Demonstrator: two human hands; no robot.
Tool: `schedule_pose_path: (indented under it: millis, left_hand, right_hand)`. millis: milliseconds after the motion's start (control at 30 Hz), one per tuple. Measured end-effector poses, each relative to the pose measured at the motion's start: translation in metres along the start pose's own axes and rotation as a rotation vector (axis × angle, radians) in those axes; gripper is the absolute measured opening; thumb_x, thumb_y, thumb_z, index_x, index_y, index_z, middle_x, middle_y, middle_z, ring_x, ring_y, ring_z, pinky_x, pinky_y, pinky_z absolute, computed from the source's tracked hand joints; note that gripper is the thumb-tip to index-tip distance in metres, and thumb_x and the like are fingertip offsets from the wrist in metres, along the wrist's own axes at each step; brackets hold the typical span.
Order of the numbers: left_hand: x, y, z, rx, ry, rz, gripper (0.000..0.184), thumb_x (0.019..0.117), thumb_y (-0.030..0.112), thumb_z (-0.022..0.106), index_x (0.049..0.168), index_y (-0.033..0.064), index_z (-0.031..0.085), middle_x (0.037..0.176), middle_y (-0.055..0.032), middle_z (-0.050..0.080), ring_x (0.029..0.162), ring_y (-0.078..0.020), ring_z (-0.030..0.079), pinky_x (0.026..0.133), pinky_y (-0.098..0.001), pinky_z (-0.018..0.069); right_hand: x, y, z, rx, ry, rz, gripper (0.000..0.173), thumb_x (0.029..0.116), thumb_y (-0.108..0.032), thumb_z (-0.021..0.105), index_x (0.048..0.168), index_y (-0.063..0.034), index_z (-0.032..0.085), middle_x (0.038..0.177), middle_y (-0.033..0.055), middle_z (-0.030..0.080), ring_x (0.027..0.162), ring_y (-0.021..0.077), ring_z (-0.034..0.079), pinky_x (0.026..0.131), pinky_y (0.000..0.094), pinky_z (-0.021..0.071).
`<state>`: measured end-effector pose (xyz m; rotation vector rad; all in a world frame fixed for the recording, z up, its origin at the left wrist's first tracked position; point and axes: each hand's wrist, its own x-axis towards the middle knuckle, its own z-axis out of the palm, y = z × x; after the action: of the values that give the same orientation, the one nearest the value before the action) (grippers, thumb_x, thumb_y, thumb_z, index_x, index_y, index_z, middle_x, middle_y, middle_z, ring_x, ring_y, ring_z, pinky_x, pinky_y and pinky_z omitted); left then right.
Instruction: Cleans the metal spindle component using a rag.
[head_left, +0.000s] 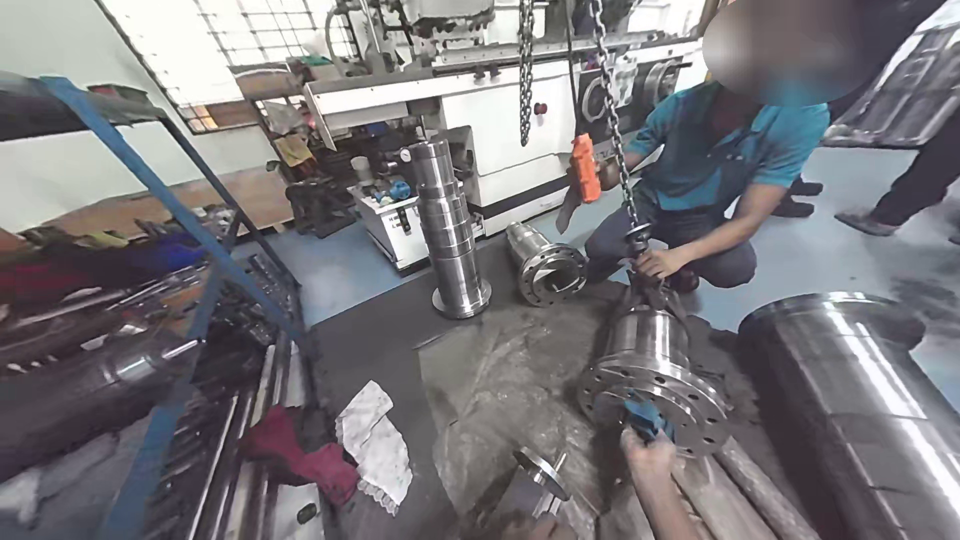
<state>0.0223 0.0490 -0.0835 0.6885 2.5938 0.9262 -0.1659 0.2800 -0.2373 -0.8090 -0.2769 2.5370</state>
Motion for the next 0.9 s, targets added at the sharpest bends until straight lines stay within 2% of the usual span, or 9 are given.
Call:
schedule_pose_path:
  millis: [100,167,233,333,433,567,700,767,900]
  left_hand:
    - [-0.008,-0.013,-0.003,0.019,0.056,-0.05,0.056,0.1054,0.048,0.048,0.118,-0.0015,0.069,0.111,-0.0225,0.069,0.104,-0.0387,0.068,0.09,-0.0588,0.0542]
    - [-0.009,-0.012,-0.012,0.019,0.057,-0.091,0.051,0.1051,0.044,0.051,0.121,-0.0019,0.068,0.115,-0.0224,0.069,0.107,-0.0383,0.068,0.093,-0.0574,0.0534]
    - [-0.007,-0.015,-0.013,-0.001,0.097,-0.082,0.046,0.1046,0.038,0.054,0.121,-0.002,0.068,0.115,-0.0221,0.069,0.106,-0.0373,0.069,0.093,-0.0559,0.0541]
    - [-0.001,-0.018,-0.011,-0.021,0.165,-0.047,0.045,0.1042,0.038,0.053,0.12,-0.0013,0.069,0.111,-0.0212,0.07,0.101,-0.0356,0.07,0.09,-0.0554,0.0555]
    - [0.011,-0.013,-0.008,-0.003,0.141,-0.01,0.048,0.1055,0.04,0.05,0.124,0.0,0.068,0.114,-0.0196,0.07,0.103,-0.0342,0.07,0.091,-0.0546,0.0557]
    - [0.02,-0.012,0.0,0.008,0.062,0.04,0.044,0.1047,0.035,0.054,0.121,-0.004,0.067,0.109,-0.0224,0.07,0.101,-0.0375,0.069,0.091,-0.0552,0.0549]
    - [0.014,-0.008,-0.003,0.034,0.084,0.038,0.053,0.1039,0.044,0.053,0.119,-0.0044,0.069,0.107,-0.0229,0.07,0.101,-0.0388,0.069,0.091,-0.0578,0.0542]
    - [0.014,-0.005,-0.008,0.001,0.161,0.086,0.055,0.1042,0.046,0.05,0.119,-0.0036,0.069,0.106,-0.0211,0.071,0.097,-0.0366,0.07,0.088,-0.0568,0.0551]
    - [0.013,-0.009,-0.001,0.018,0.195,0.052,0.056,0.1022,0.049,0.053,0.121,-0.0013,0.069,0.106,-0.0188,0.071,0.095,-0.0336,0.07,0.085,-0.0555,0.0561]
  right_hand:
    - [0.014,0.009,0.005,-0.546,-0.055,-0.119,0.021,0.1063,-0.013,0.039,0.122,-0.0031,0.048,0.102,0.0079,0.054,0.088,0.0141,0.057,0.077,0.0316,0.0514]
    - [0.039,-0.005,-0.007,-1.339,-0.254,-0.345,0.019,0.1007,-0.001,0.05,0.11,0.0114,0.061,0.099,0.0218,0.063,0.092,0.0252,0.063,0.085,0.041,0.053]
    - [0.052,-0.036,-0.012,-2.101,-0.579,-0.409,0.031,0.0988,-0.005,0.057,0.128,-0.0021,0.068,0.129,0.027,0.065,0.122,0.0431,0.062,0.104,0.0613,0.0473]
    - [0.044,-0.049,-0.011,-2.75,-0.869,-0.505,0.05,0.1018,-0.007,0.052,0.152,-0.0106,0.05,0.151,0.0273,0.047,0.136,0.0494,0.049,0.105,0.0638,0.0468]
    - [0.029,-0.047,0.002,-2.909,-0.863,-0.421,0.044,0.1018,-0.004,0.049,0.144,0.0082,0.049,0.15,0.0331,0.044,0.138,0.0508,0.045,0.112,0.0634,0.0395]
    - [0.017,-0.029,0.02,-2.888,-0.613,-0.13,0.045,0.1005,-0.002,0.053,0.142,0.0142,0.047,0.148,0.0331,0.046,0.14,0.0448,0.046,0.117,0.053,0.0368]
    - [0.013,-0.047,0.022,-3.317,-1.1,-0.142,0.043,0.1025,0.004,0.046,0.144,0.0153,0.044,0.151,0.0343,0.043,0.141,0.0485,0.042,0.122,0.0607,0.0222]
    - [0.027,-0.055,0.025,-3.355,-1.242,-0.2,0.039,0.1031,0.003,0.044,0.14,0.0126,0.05,0.149,0.032,0.047,0.14,0.0475,0.044,0.121,0.0607,0.025]
    - [0.041,-0.032,0.021,-2.716,-0.564,-0.088,0.04,0.1014,-0.007,0.055,0.138,0.0076,0.055,0.146,0.0279,0.052,0.138,0.0412,0.05,0.114,0.0541,0.0417]
